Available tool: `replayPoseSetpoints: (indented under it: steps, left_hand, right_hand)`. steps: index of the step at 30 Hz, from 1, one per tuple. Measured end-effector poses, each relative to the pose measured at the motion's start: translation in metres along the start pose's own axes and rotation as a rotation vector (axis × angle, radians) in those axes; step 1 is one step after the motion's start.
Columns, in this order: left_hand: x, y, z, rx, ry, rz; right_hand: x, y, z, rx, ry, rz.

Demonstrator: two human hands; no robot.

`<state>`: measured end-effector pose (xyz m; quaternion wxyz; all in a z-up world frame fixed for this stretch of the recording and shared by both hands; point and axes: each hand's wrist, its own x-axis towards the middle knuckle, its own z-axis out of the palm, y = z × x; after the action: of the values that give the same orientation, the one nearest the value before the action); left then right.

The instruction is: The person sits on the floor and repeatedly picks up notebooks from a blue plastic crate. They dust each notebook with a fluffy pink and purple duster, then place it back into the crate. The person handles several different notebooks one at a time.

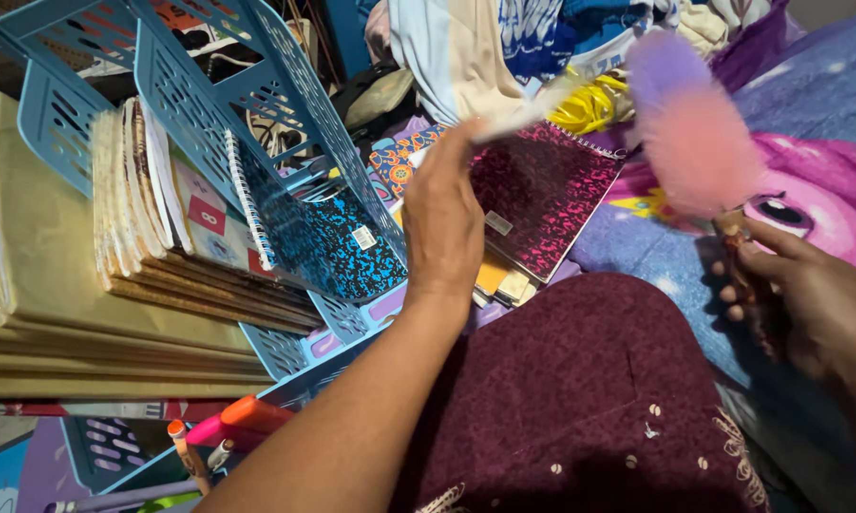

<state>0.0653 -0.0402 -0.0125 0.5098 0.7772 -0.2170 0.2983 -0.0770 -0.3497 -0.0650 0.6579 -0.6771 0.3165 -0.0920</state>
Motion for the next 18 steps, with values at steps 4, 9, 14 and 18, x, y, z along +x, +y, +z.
replayPoseSetpoints:
  steps: [4, 9, 14, 18]
  left_hand:
    - [-0.028, 0.004, -0.017, 0.215, -0.297, 0.159]
    - [-0.046, -0.002, -0.027, 0.236, -0.434, 0.17]
    - [-0.046, -0.014, -0.033, 0.301, -0.517, 0.189]
    - [-0.048, -0.015, -0.035, 0.27, -0.523, 0.165]
  right_hand:
    - [0.002, -0.001, -0.01, -0.026, -0.107, -0.046]
    - [0.01, 0.007, -0.03, -0.192, -0.308, 0.091]
    - [0.026, 0.013, -0.043, -0.419, -0.353, 0.262]
    - [0.035, 0.013, -0.042, -0.402, -0.227, 0.16]
